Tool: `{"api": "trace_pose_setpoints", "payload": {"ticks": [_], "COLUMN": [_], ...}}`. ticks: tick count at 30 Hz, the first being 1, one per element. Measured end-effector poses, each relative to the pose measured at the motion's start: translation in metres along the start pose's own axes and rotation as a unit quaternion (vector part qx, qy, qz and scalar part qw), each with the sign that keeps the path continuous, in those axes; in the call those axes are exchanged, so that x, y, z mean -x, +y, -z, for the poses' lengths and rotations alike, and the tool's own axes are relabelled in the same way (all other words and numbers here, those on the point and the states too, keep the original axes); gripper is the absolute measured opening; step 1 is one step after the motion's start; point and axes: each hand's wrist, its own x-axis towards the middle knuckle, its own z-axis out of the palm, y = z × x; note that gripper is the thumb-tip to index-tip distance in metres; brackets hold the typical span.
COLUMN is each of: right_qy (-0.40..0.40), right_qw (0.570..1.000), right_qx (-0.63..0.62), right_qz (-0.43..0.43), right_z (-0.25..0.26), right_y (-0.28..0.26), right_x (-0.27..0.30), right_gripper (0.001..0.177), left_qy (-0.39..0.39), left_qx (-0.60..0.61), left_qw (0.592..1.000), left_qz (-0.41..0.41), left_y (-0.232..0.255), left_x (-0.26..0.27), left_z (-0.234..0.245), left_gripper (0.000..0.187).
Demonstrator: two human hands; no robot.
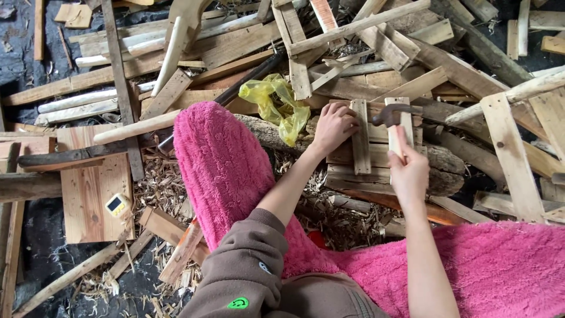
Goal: Dismantle scrap wood and hammer slats onto a wooden base on a workshop floor.
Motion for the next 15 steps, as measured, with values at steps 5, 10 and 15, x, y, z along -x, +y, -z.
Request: {"api": "trace_pose_setpoints", "payload": {"ticks": [5,10,15], "right_qy": [-0.030,-0.034,-0.023], "right_qw": [0.999,0.993,0.994], "right_qx": [0.036,0.100,0.096], "right_qz": [-0.015,-0.050,-0.042], "right_z": [-0.016,-0.019,-0.004], "right_y": [0.019,0.021,-0.016], "right_x": [0.000,0.008,0.011], "right_gripper": [0.043,0.040,0.047], "left_qy": [0.051,0.038,0.009], "left_qx": [-0.030,0.013,0.033], "left_qw": [0.996,0.997,0.996], "left_qz": [-0.071,-0.074,-0.080], "left_y": [0.000,-0.010,-0.005], "left_x": [-0.002,-0.002,-0.006], "left_z": [-0.005,-0.015,-0.009], "left_gripper": [0.018,0.016,0.021]}}
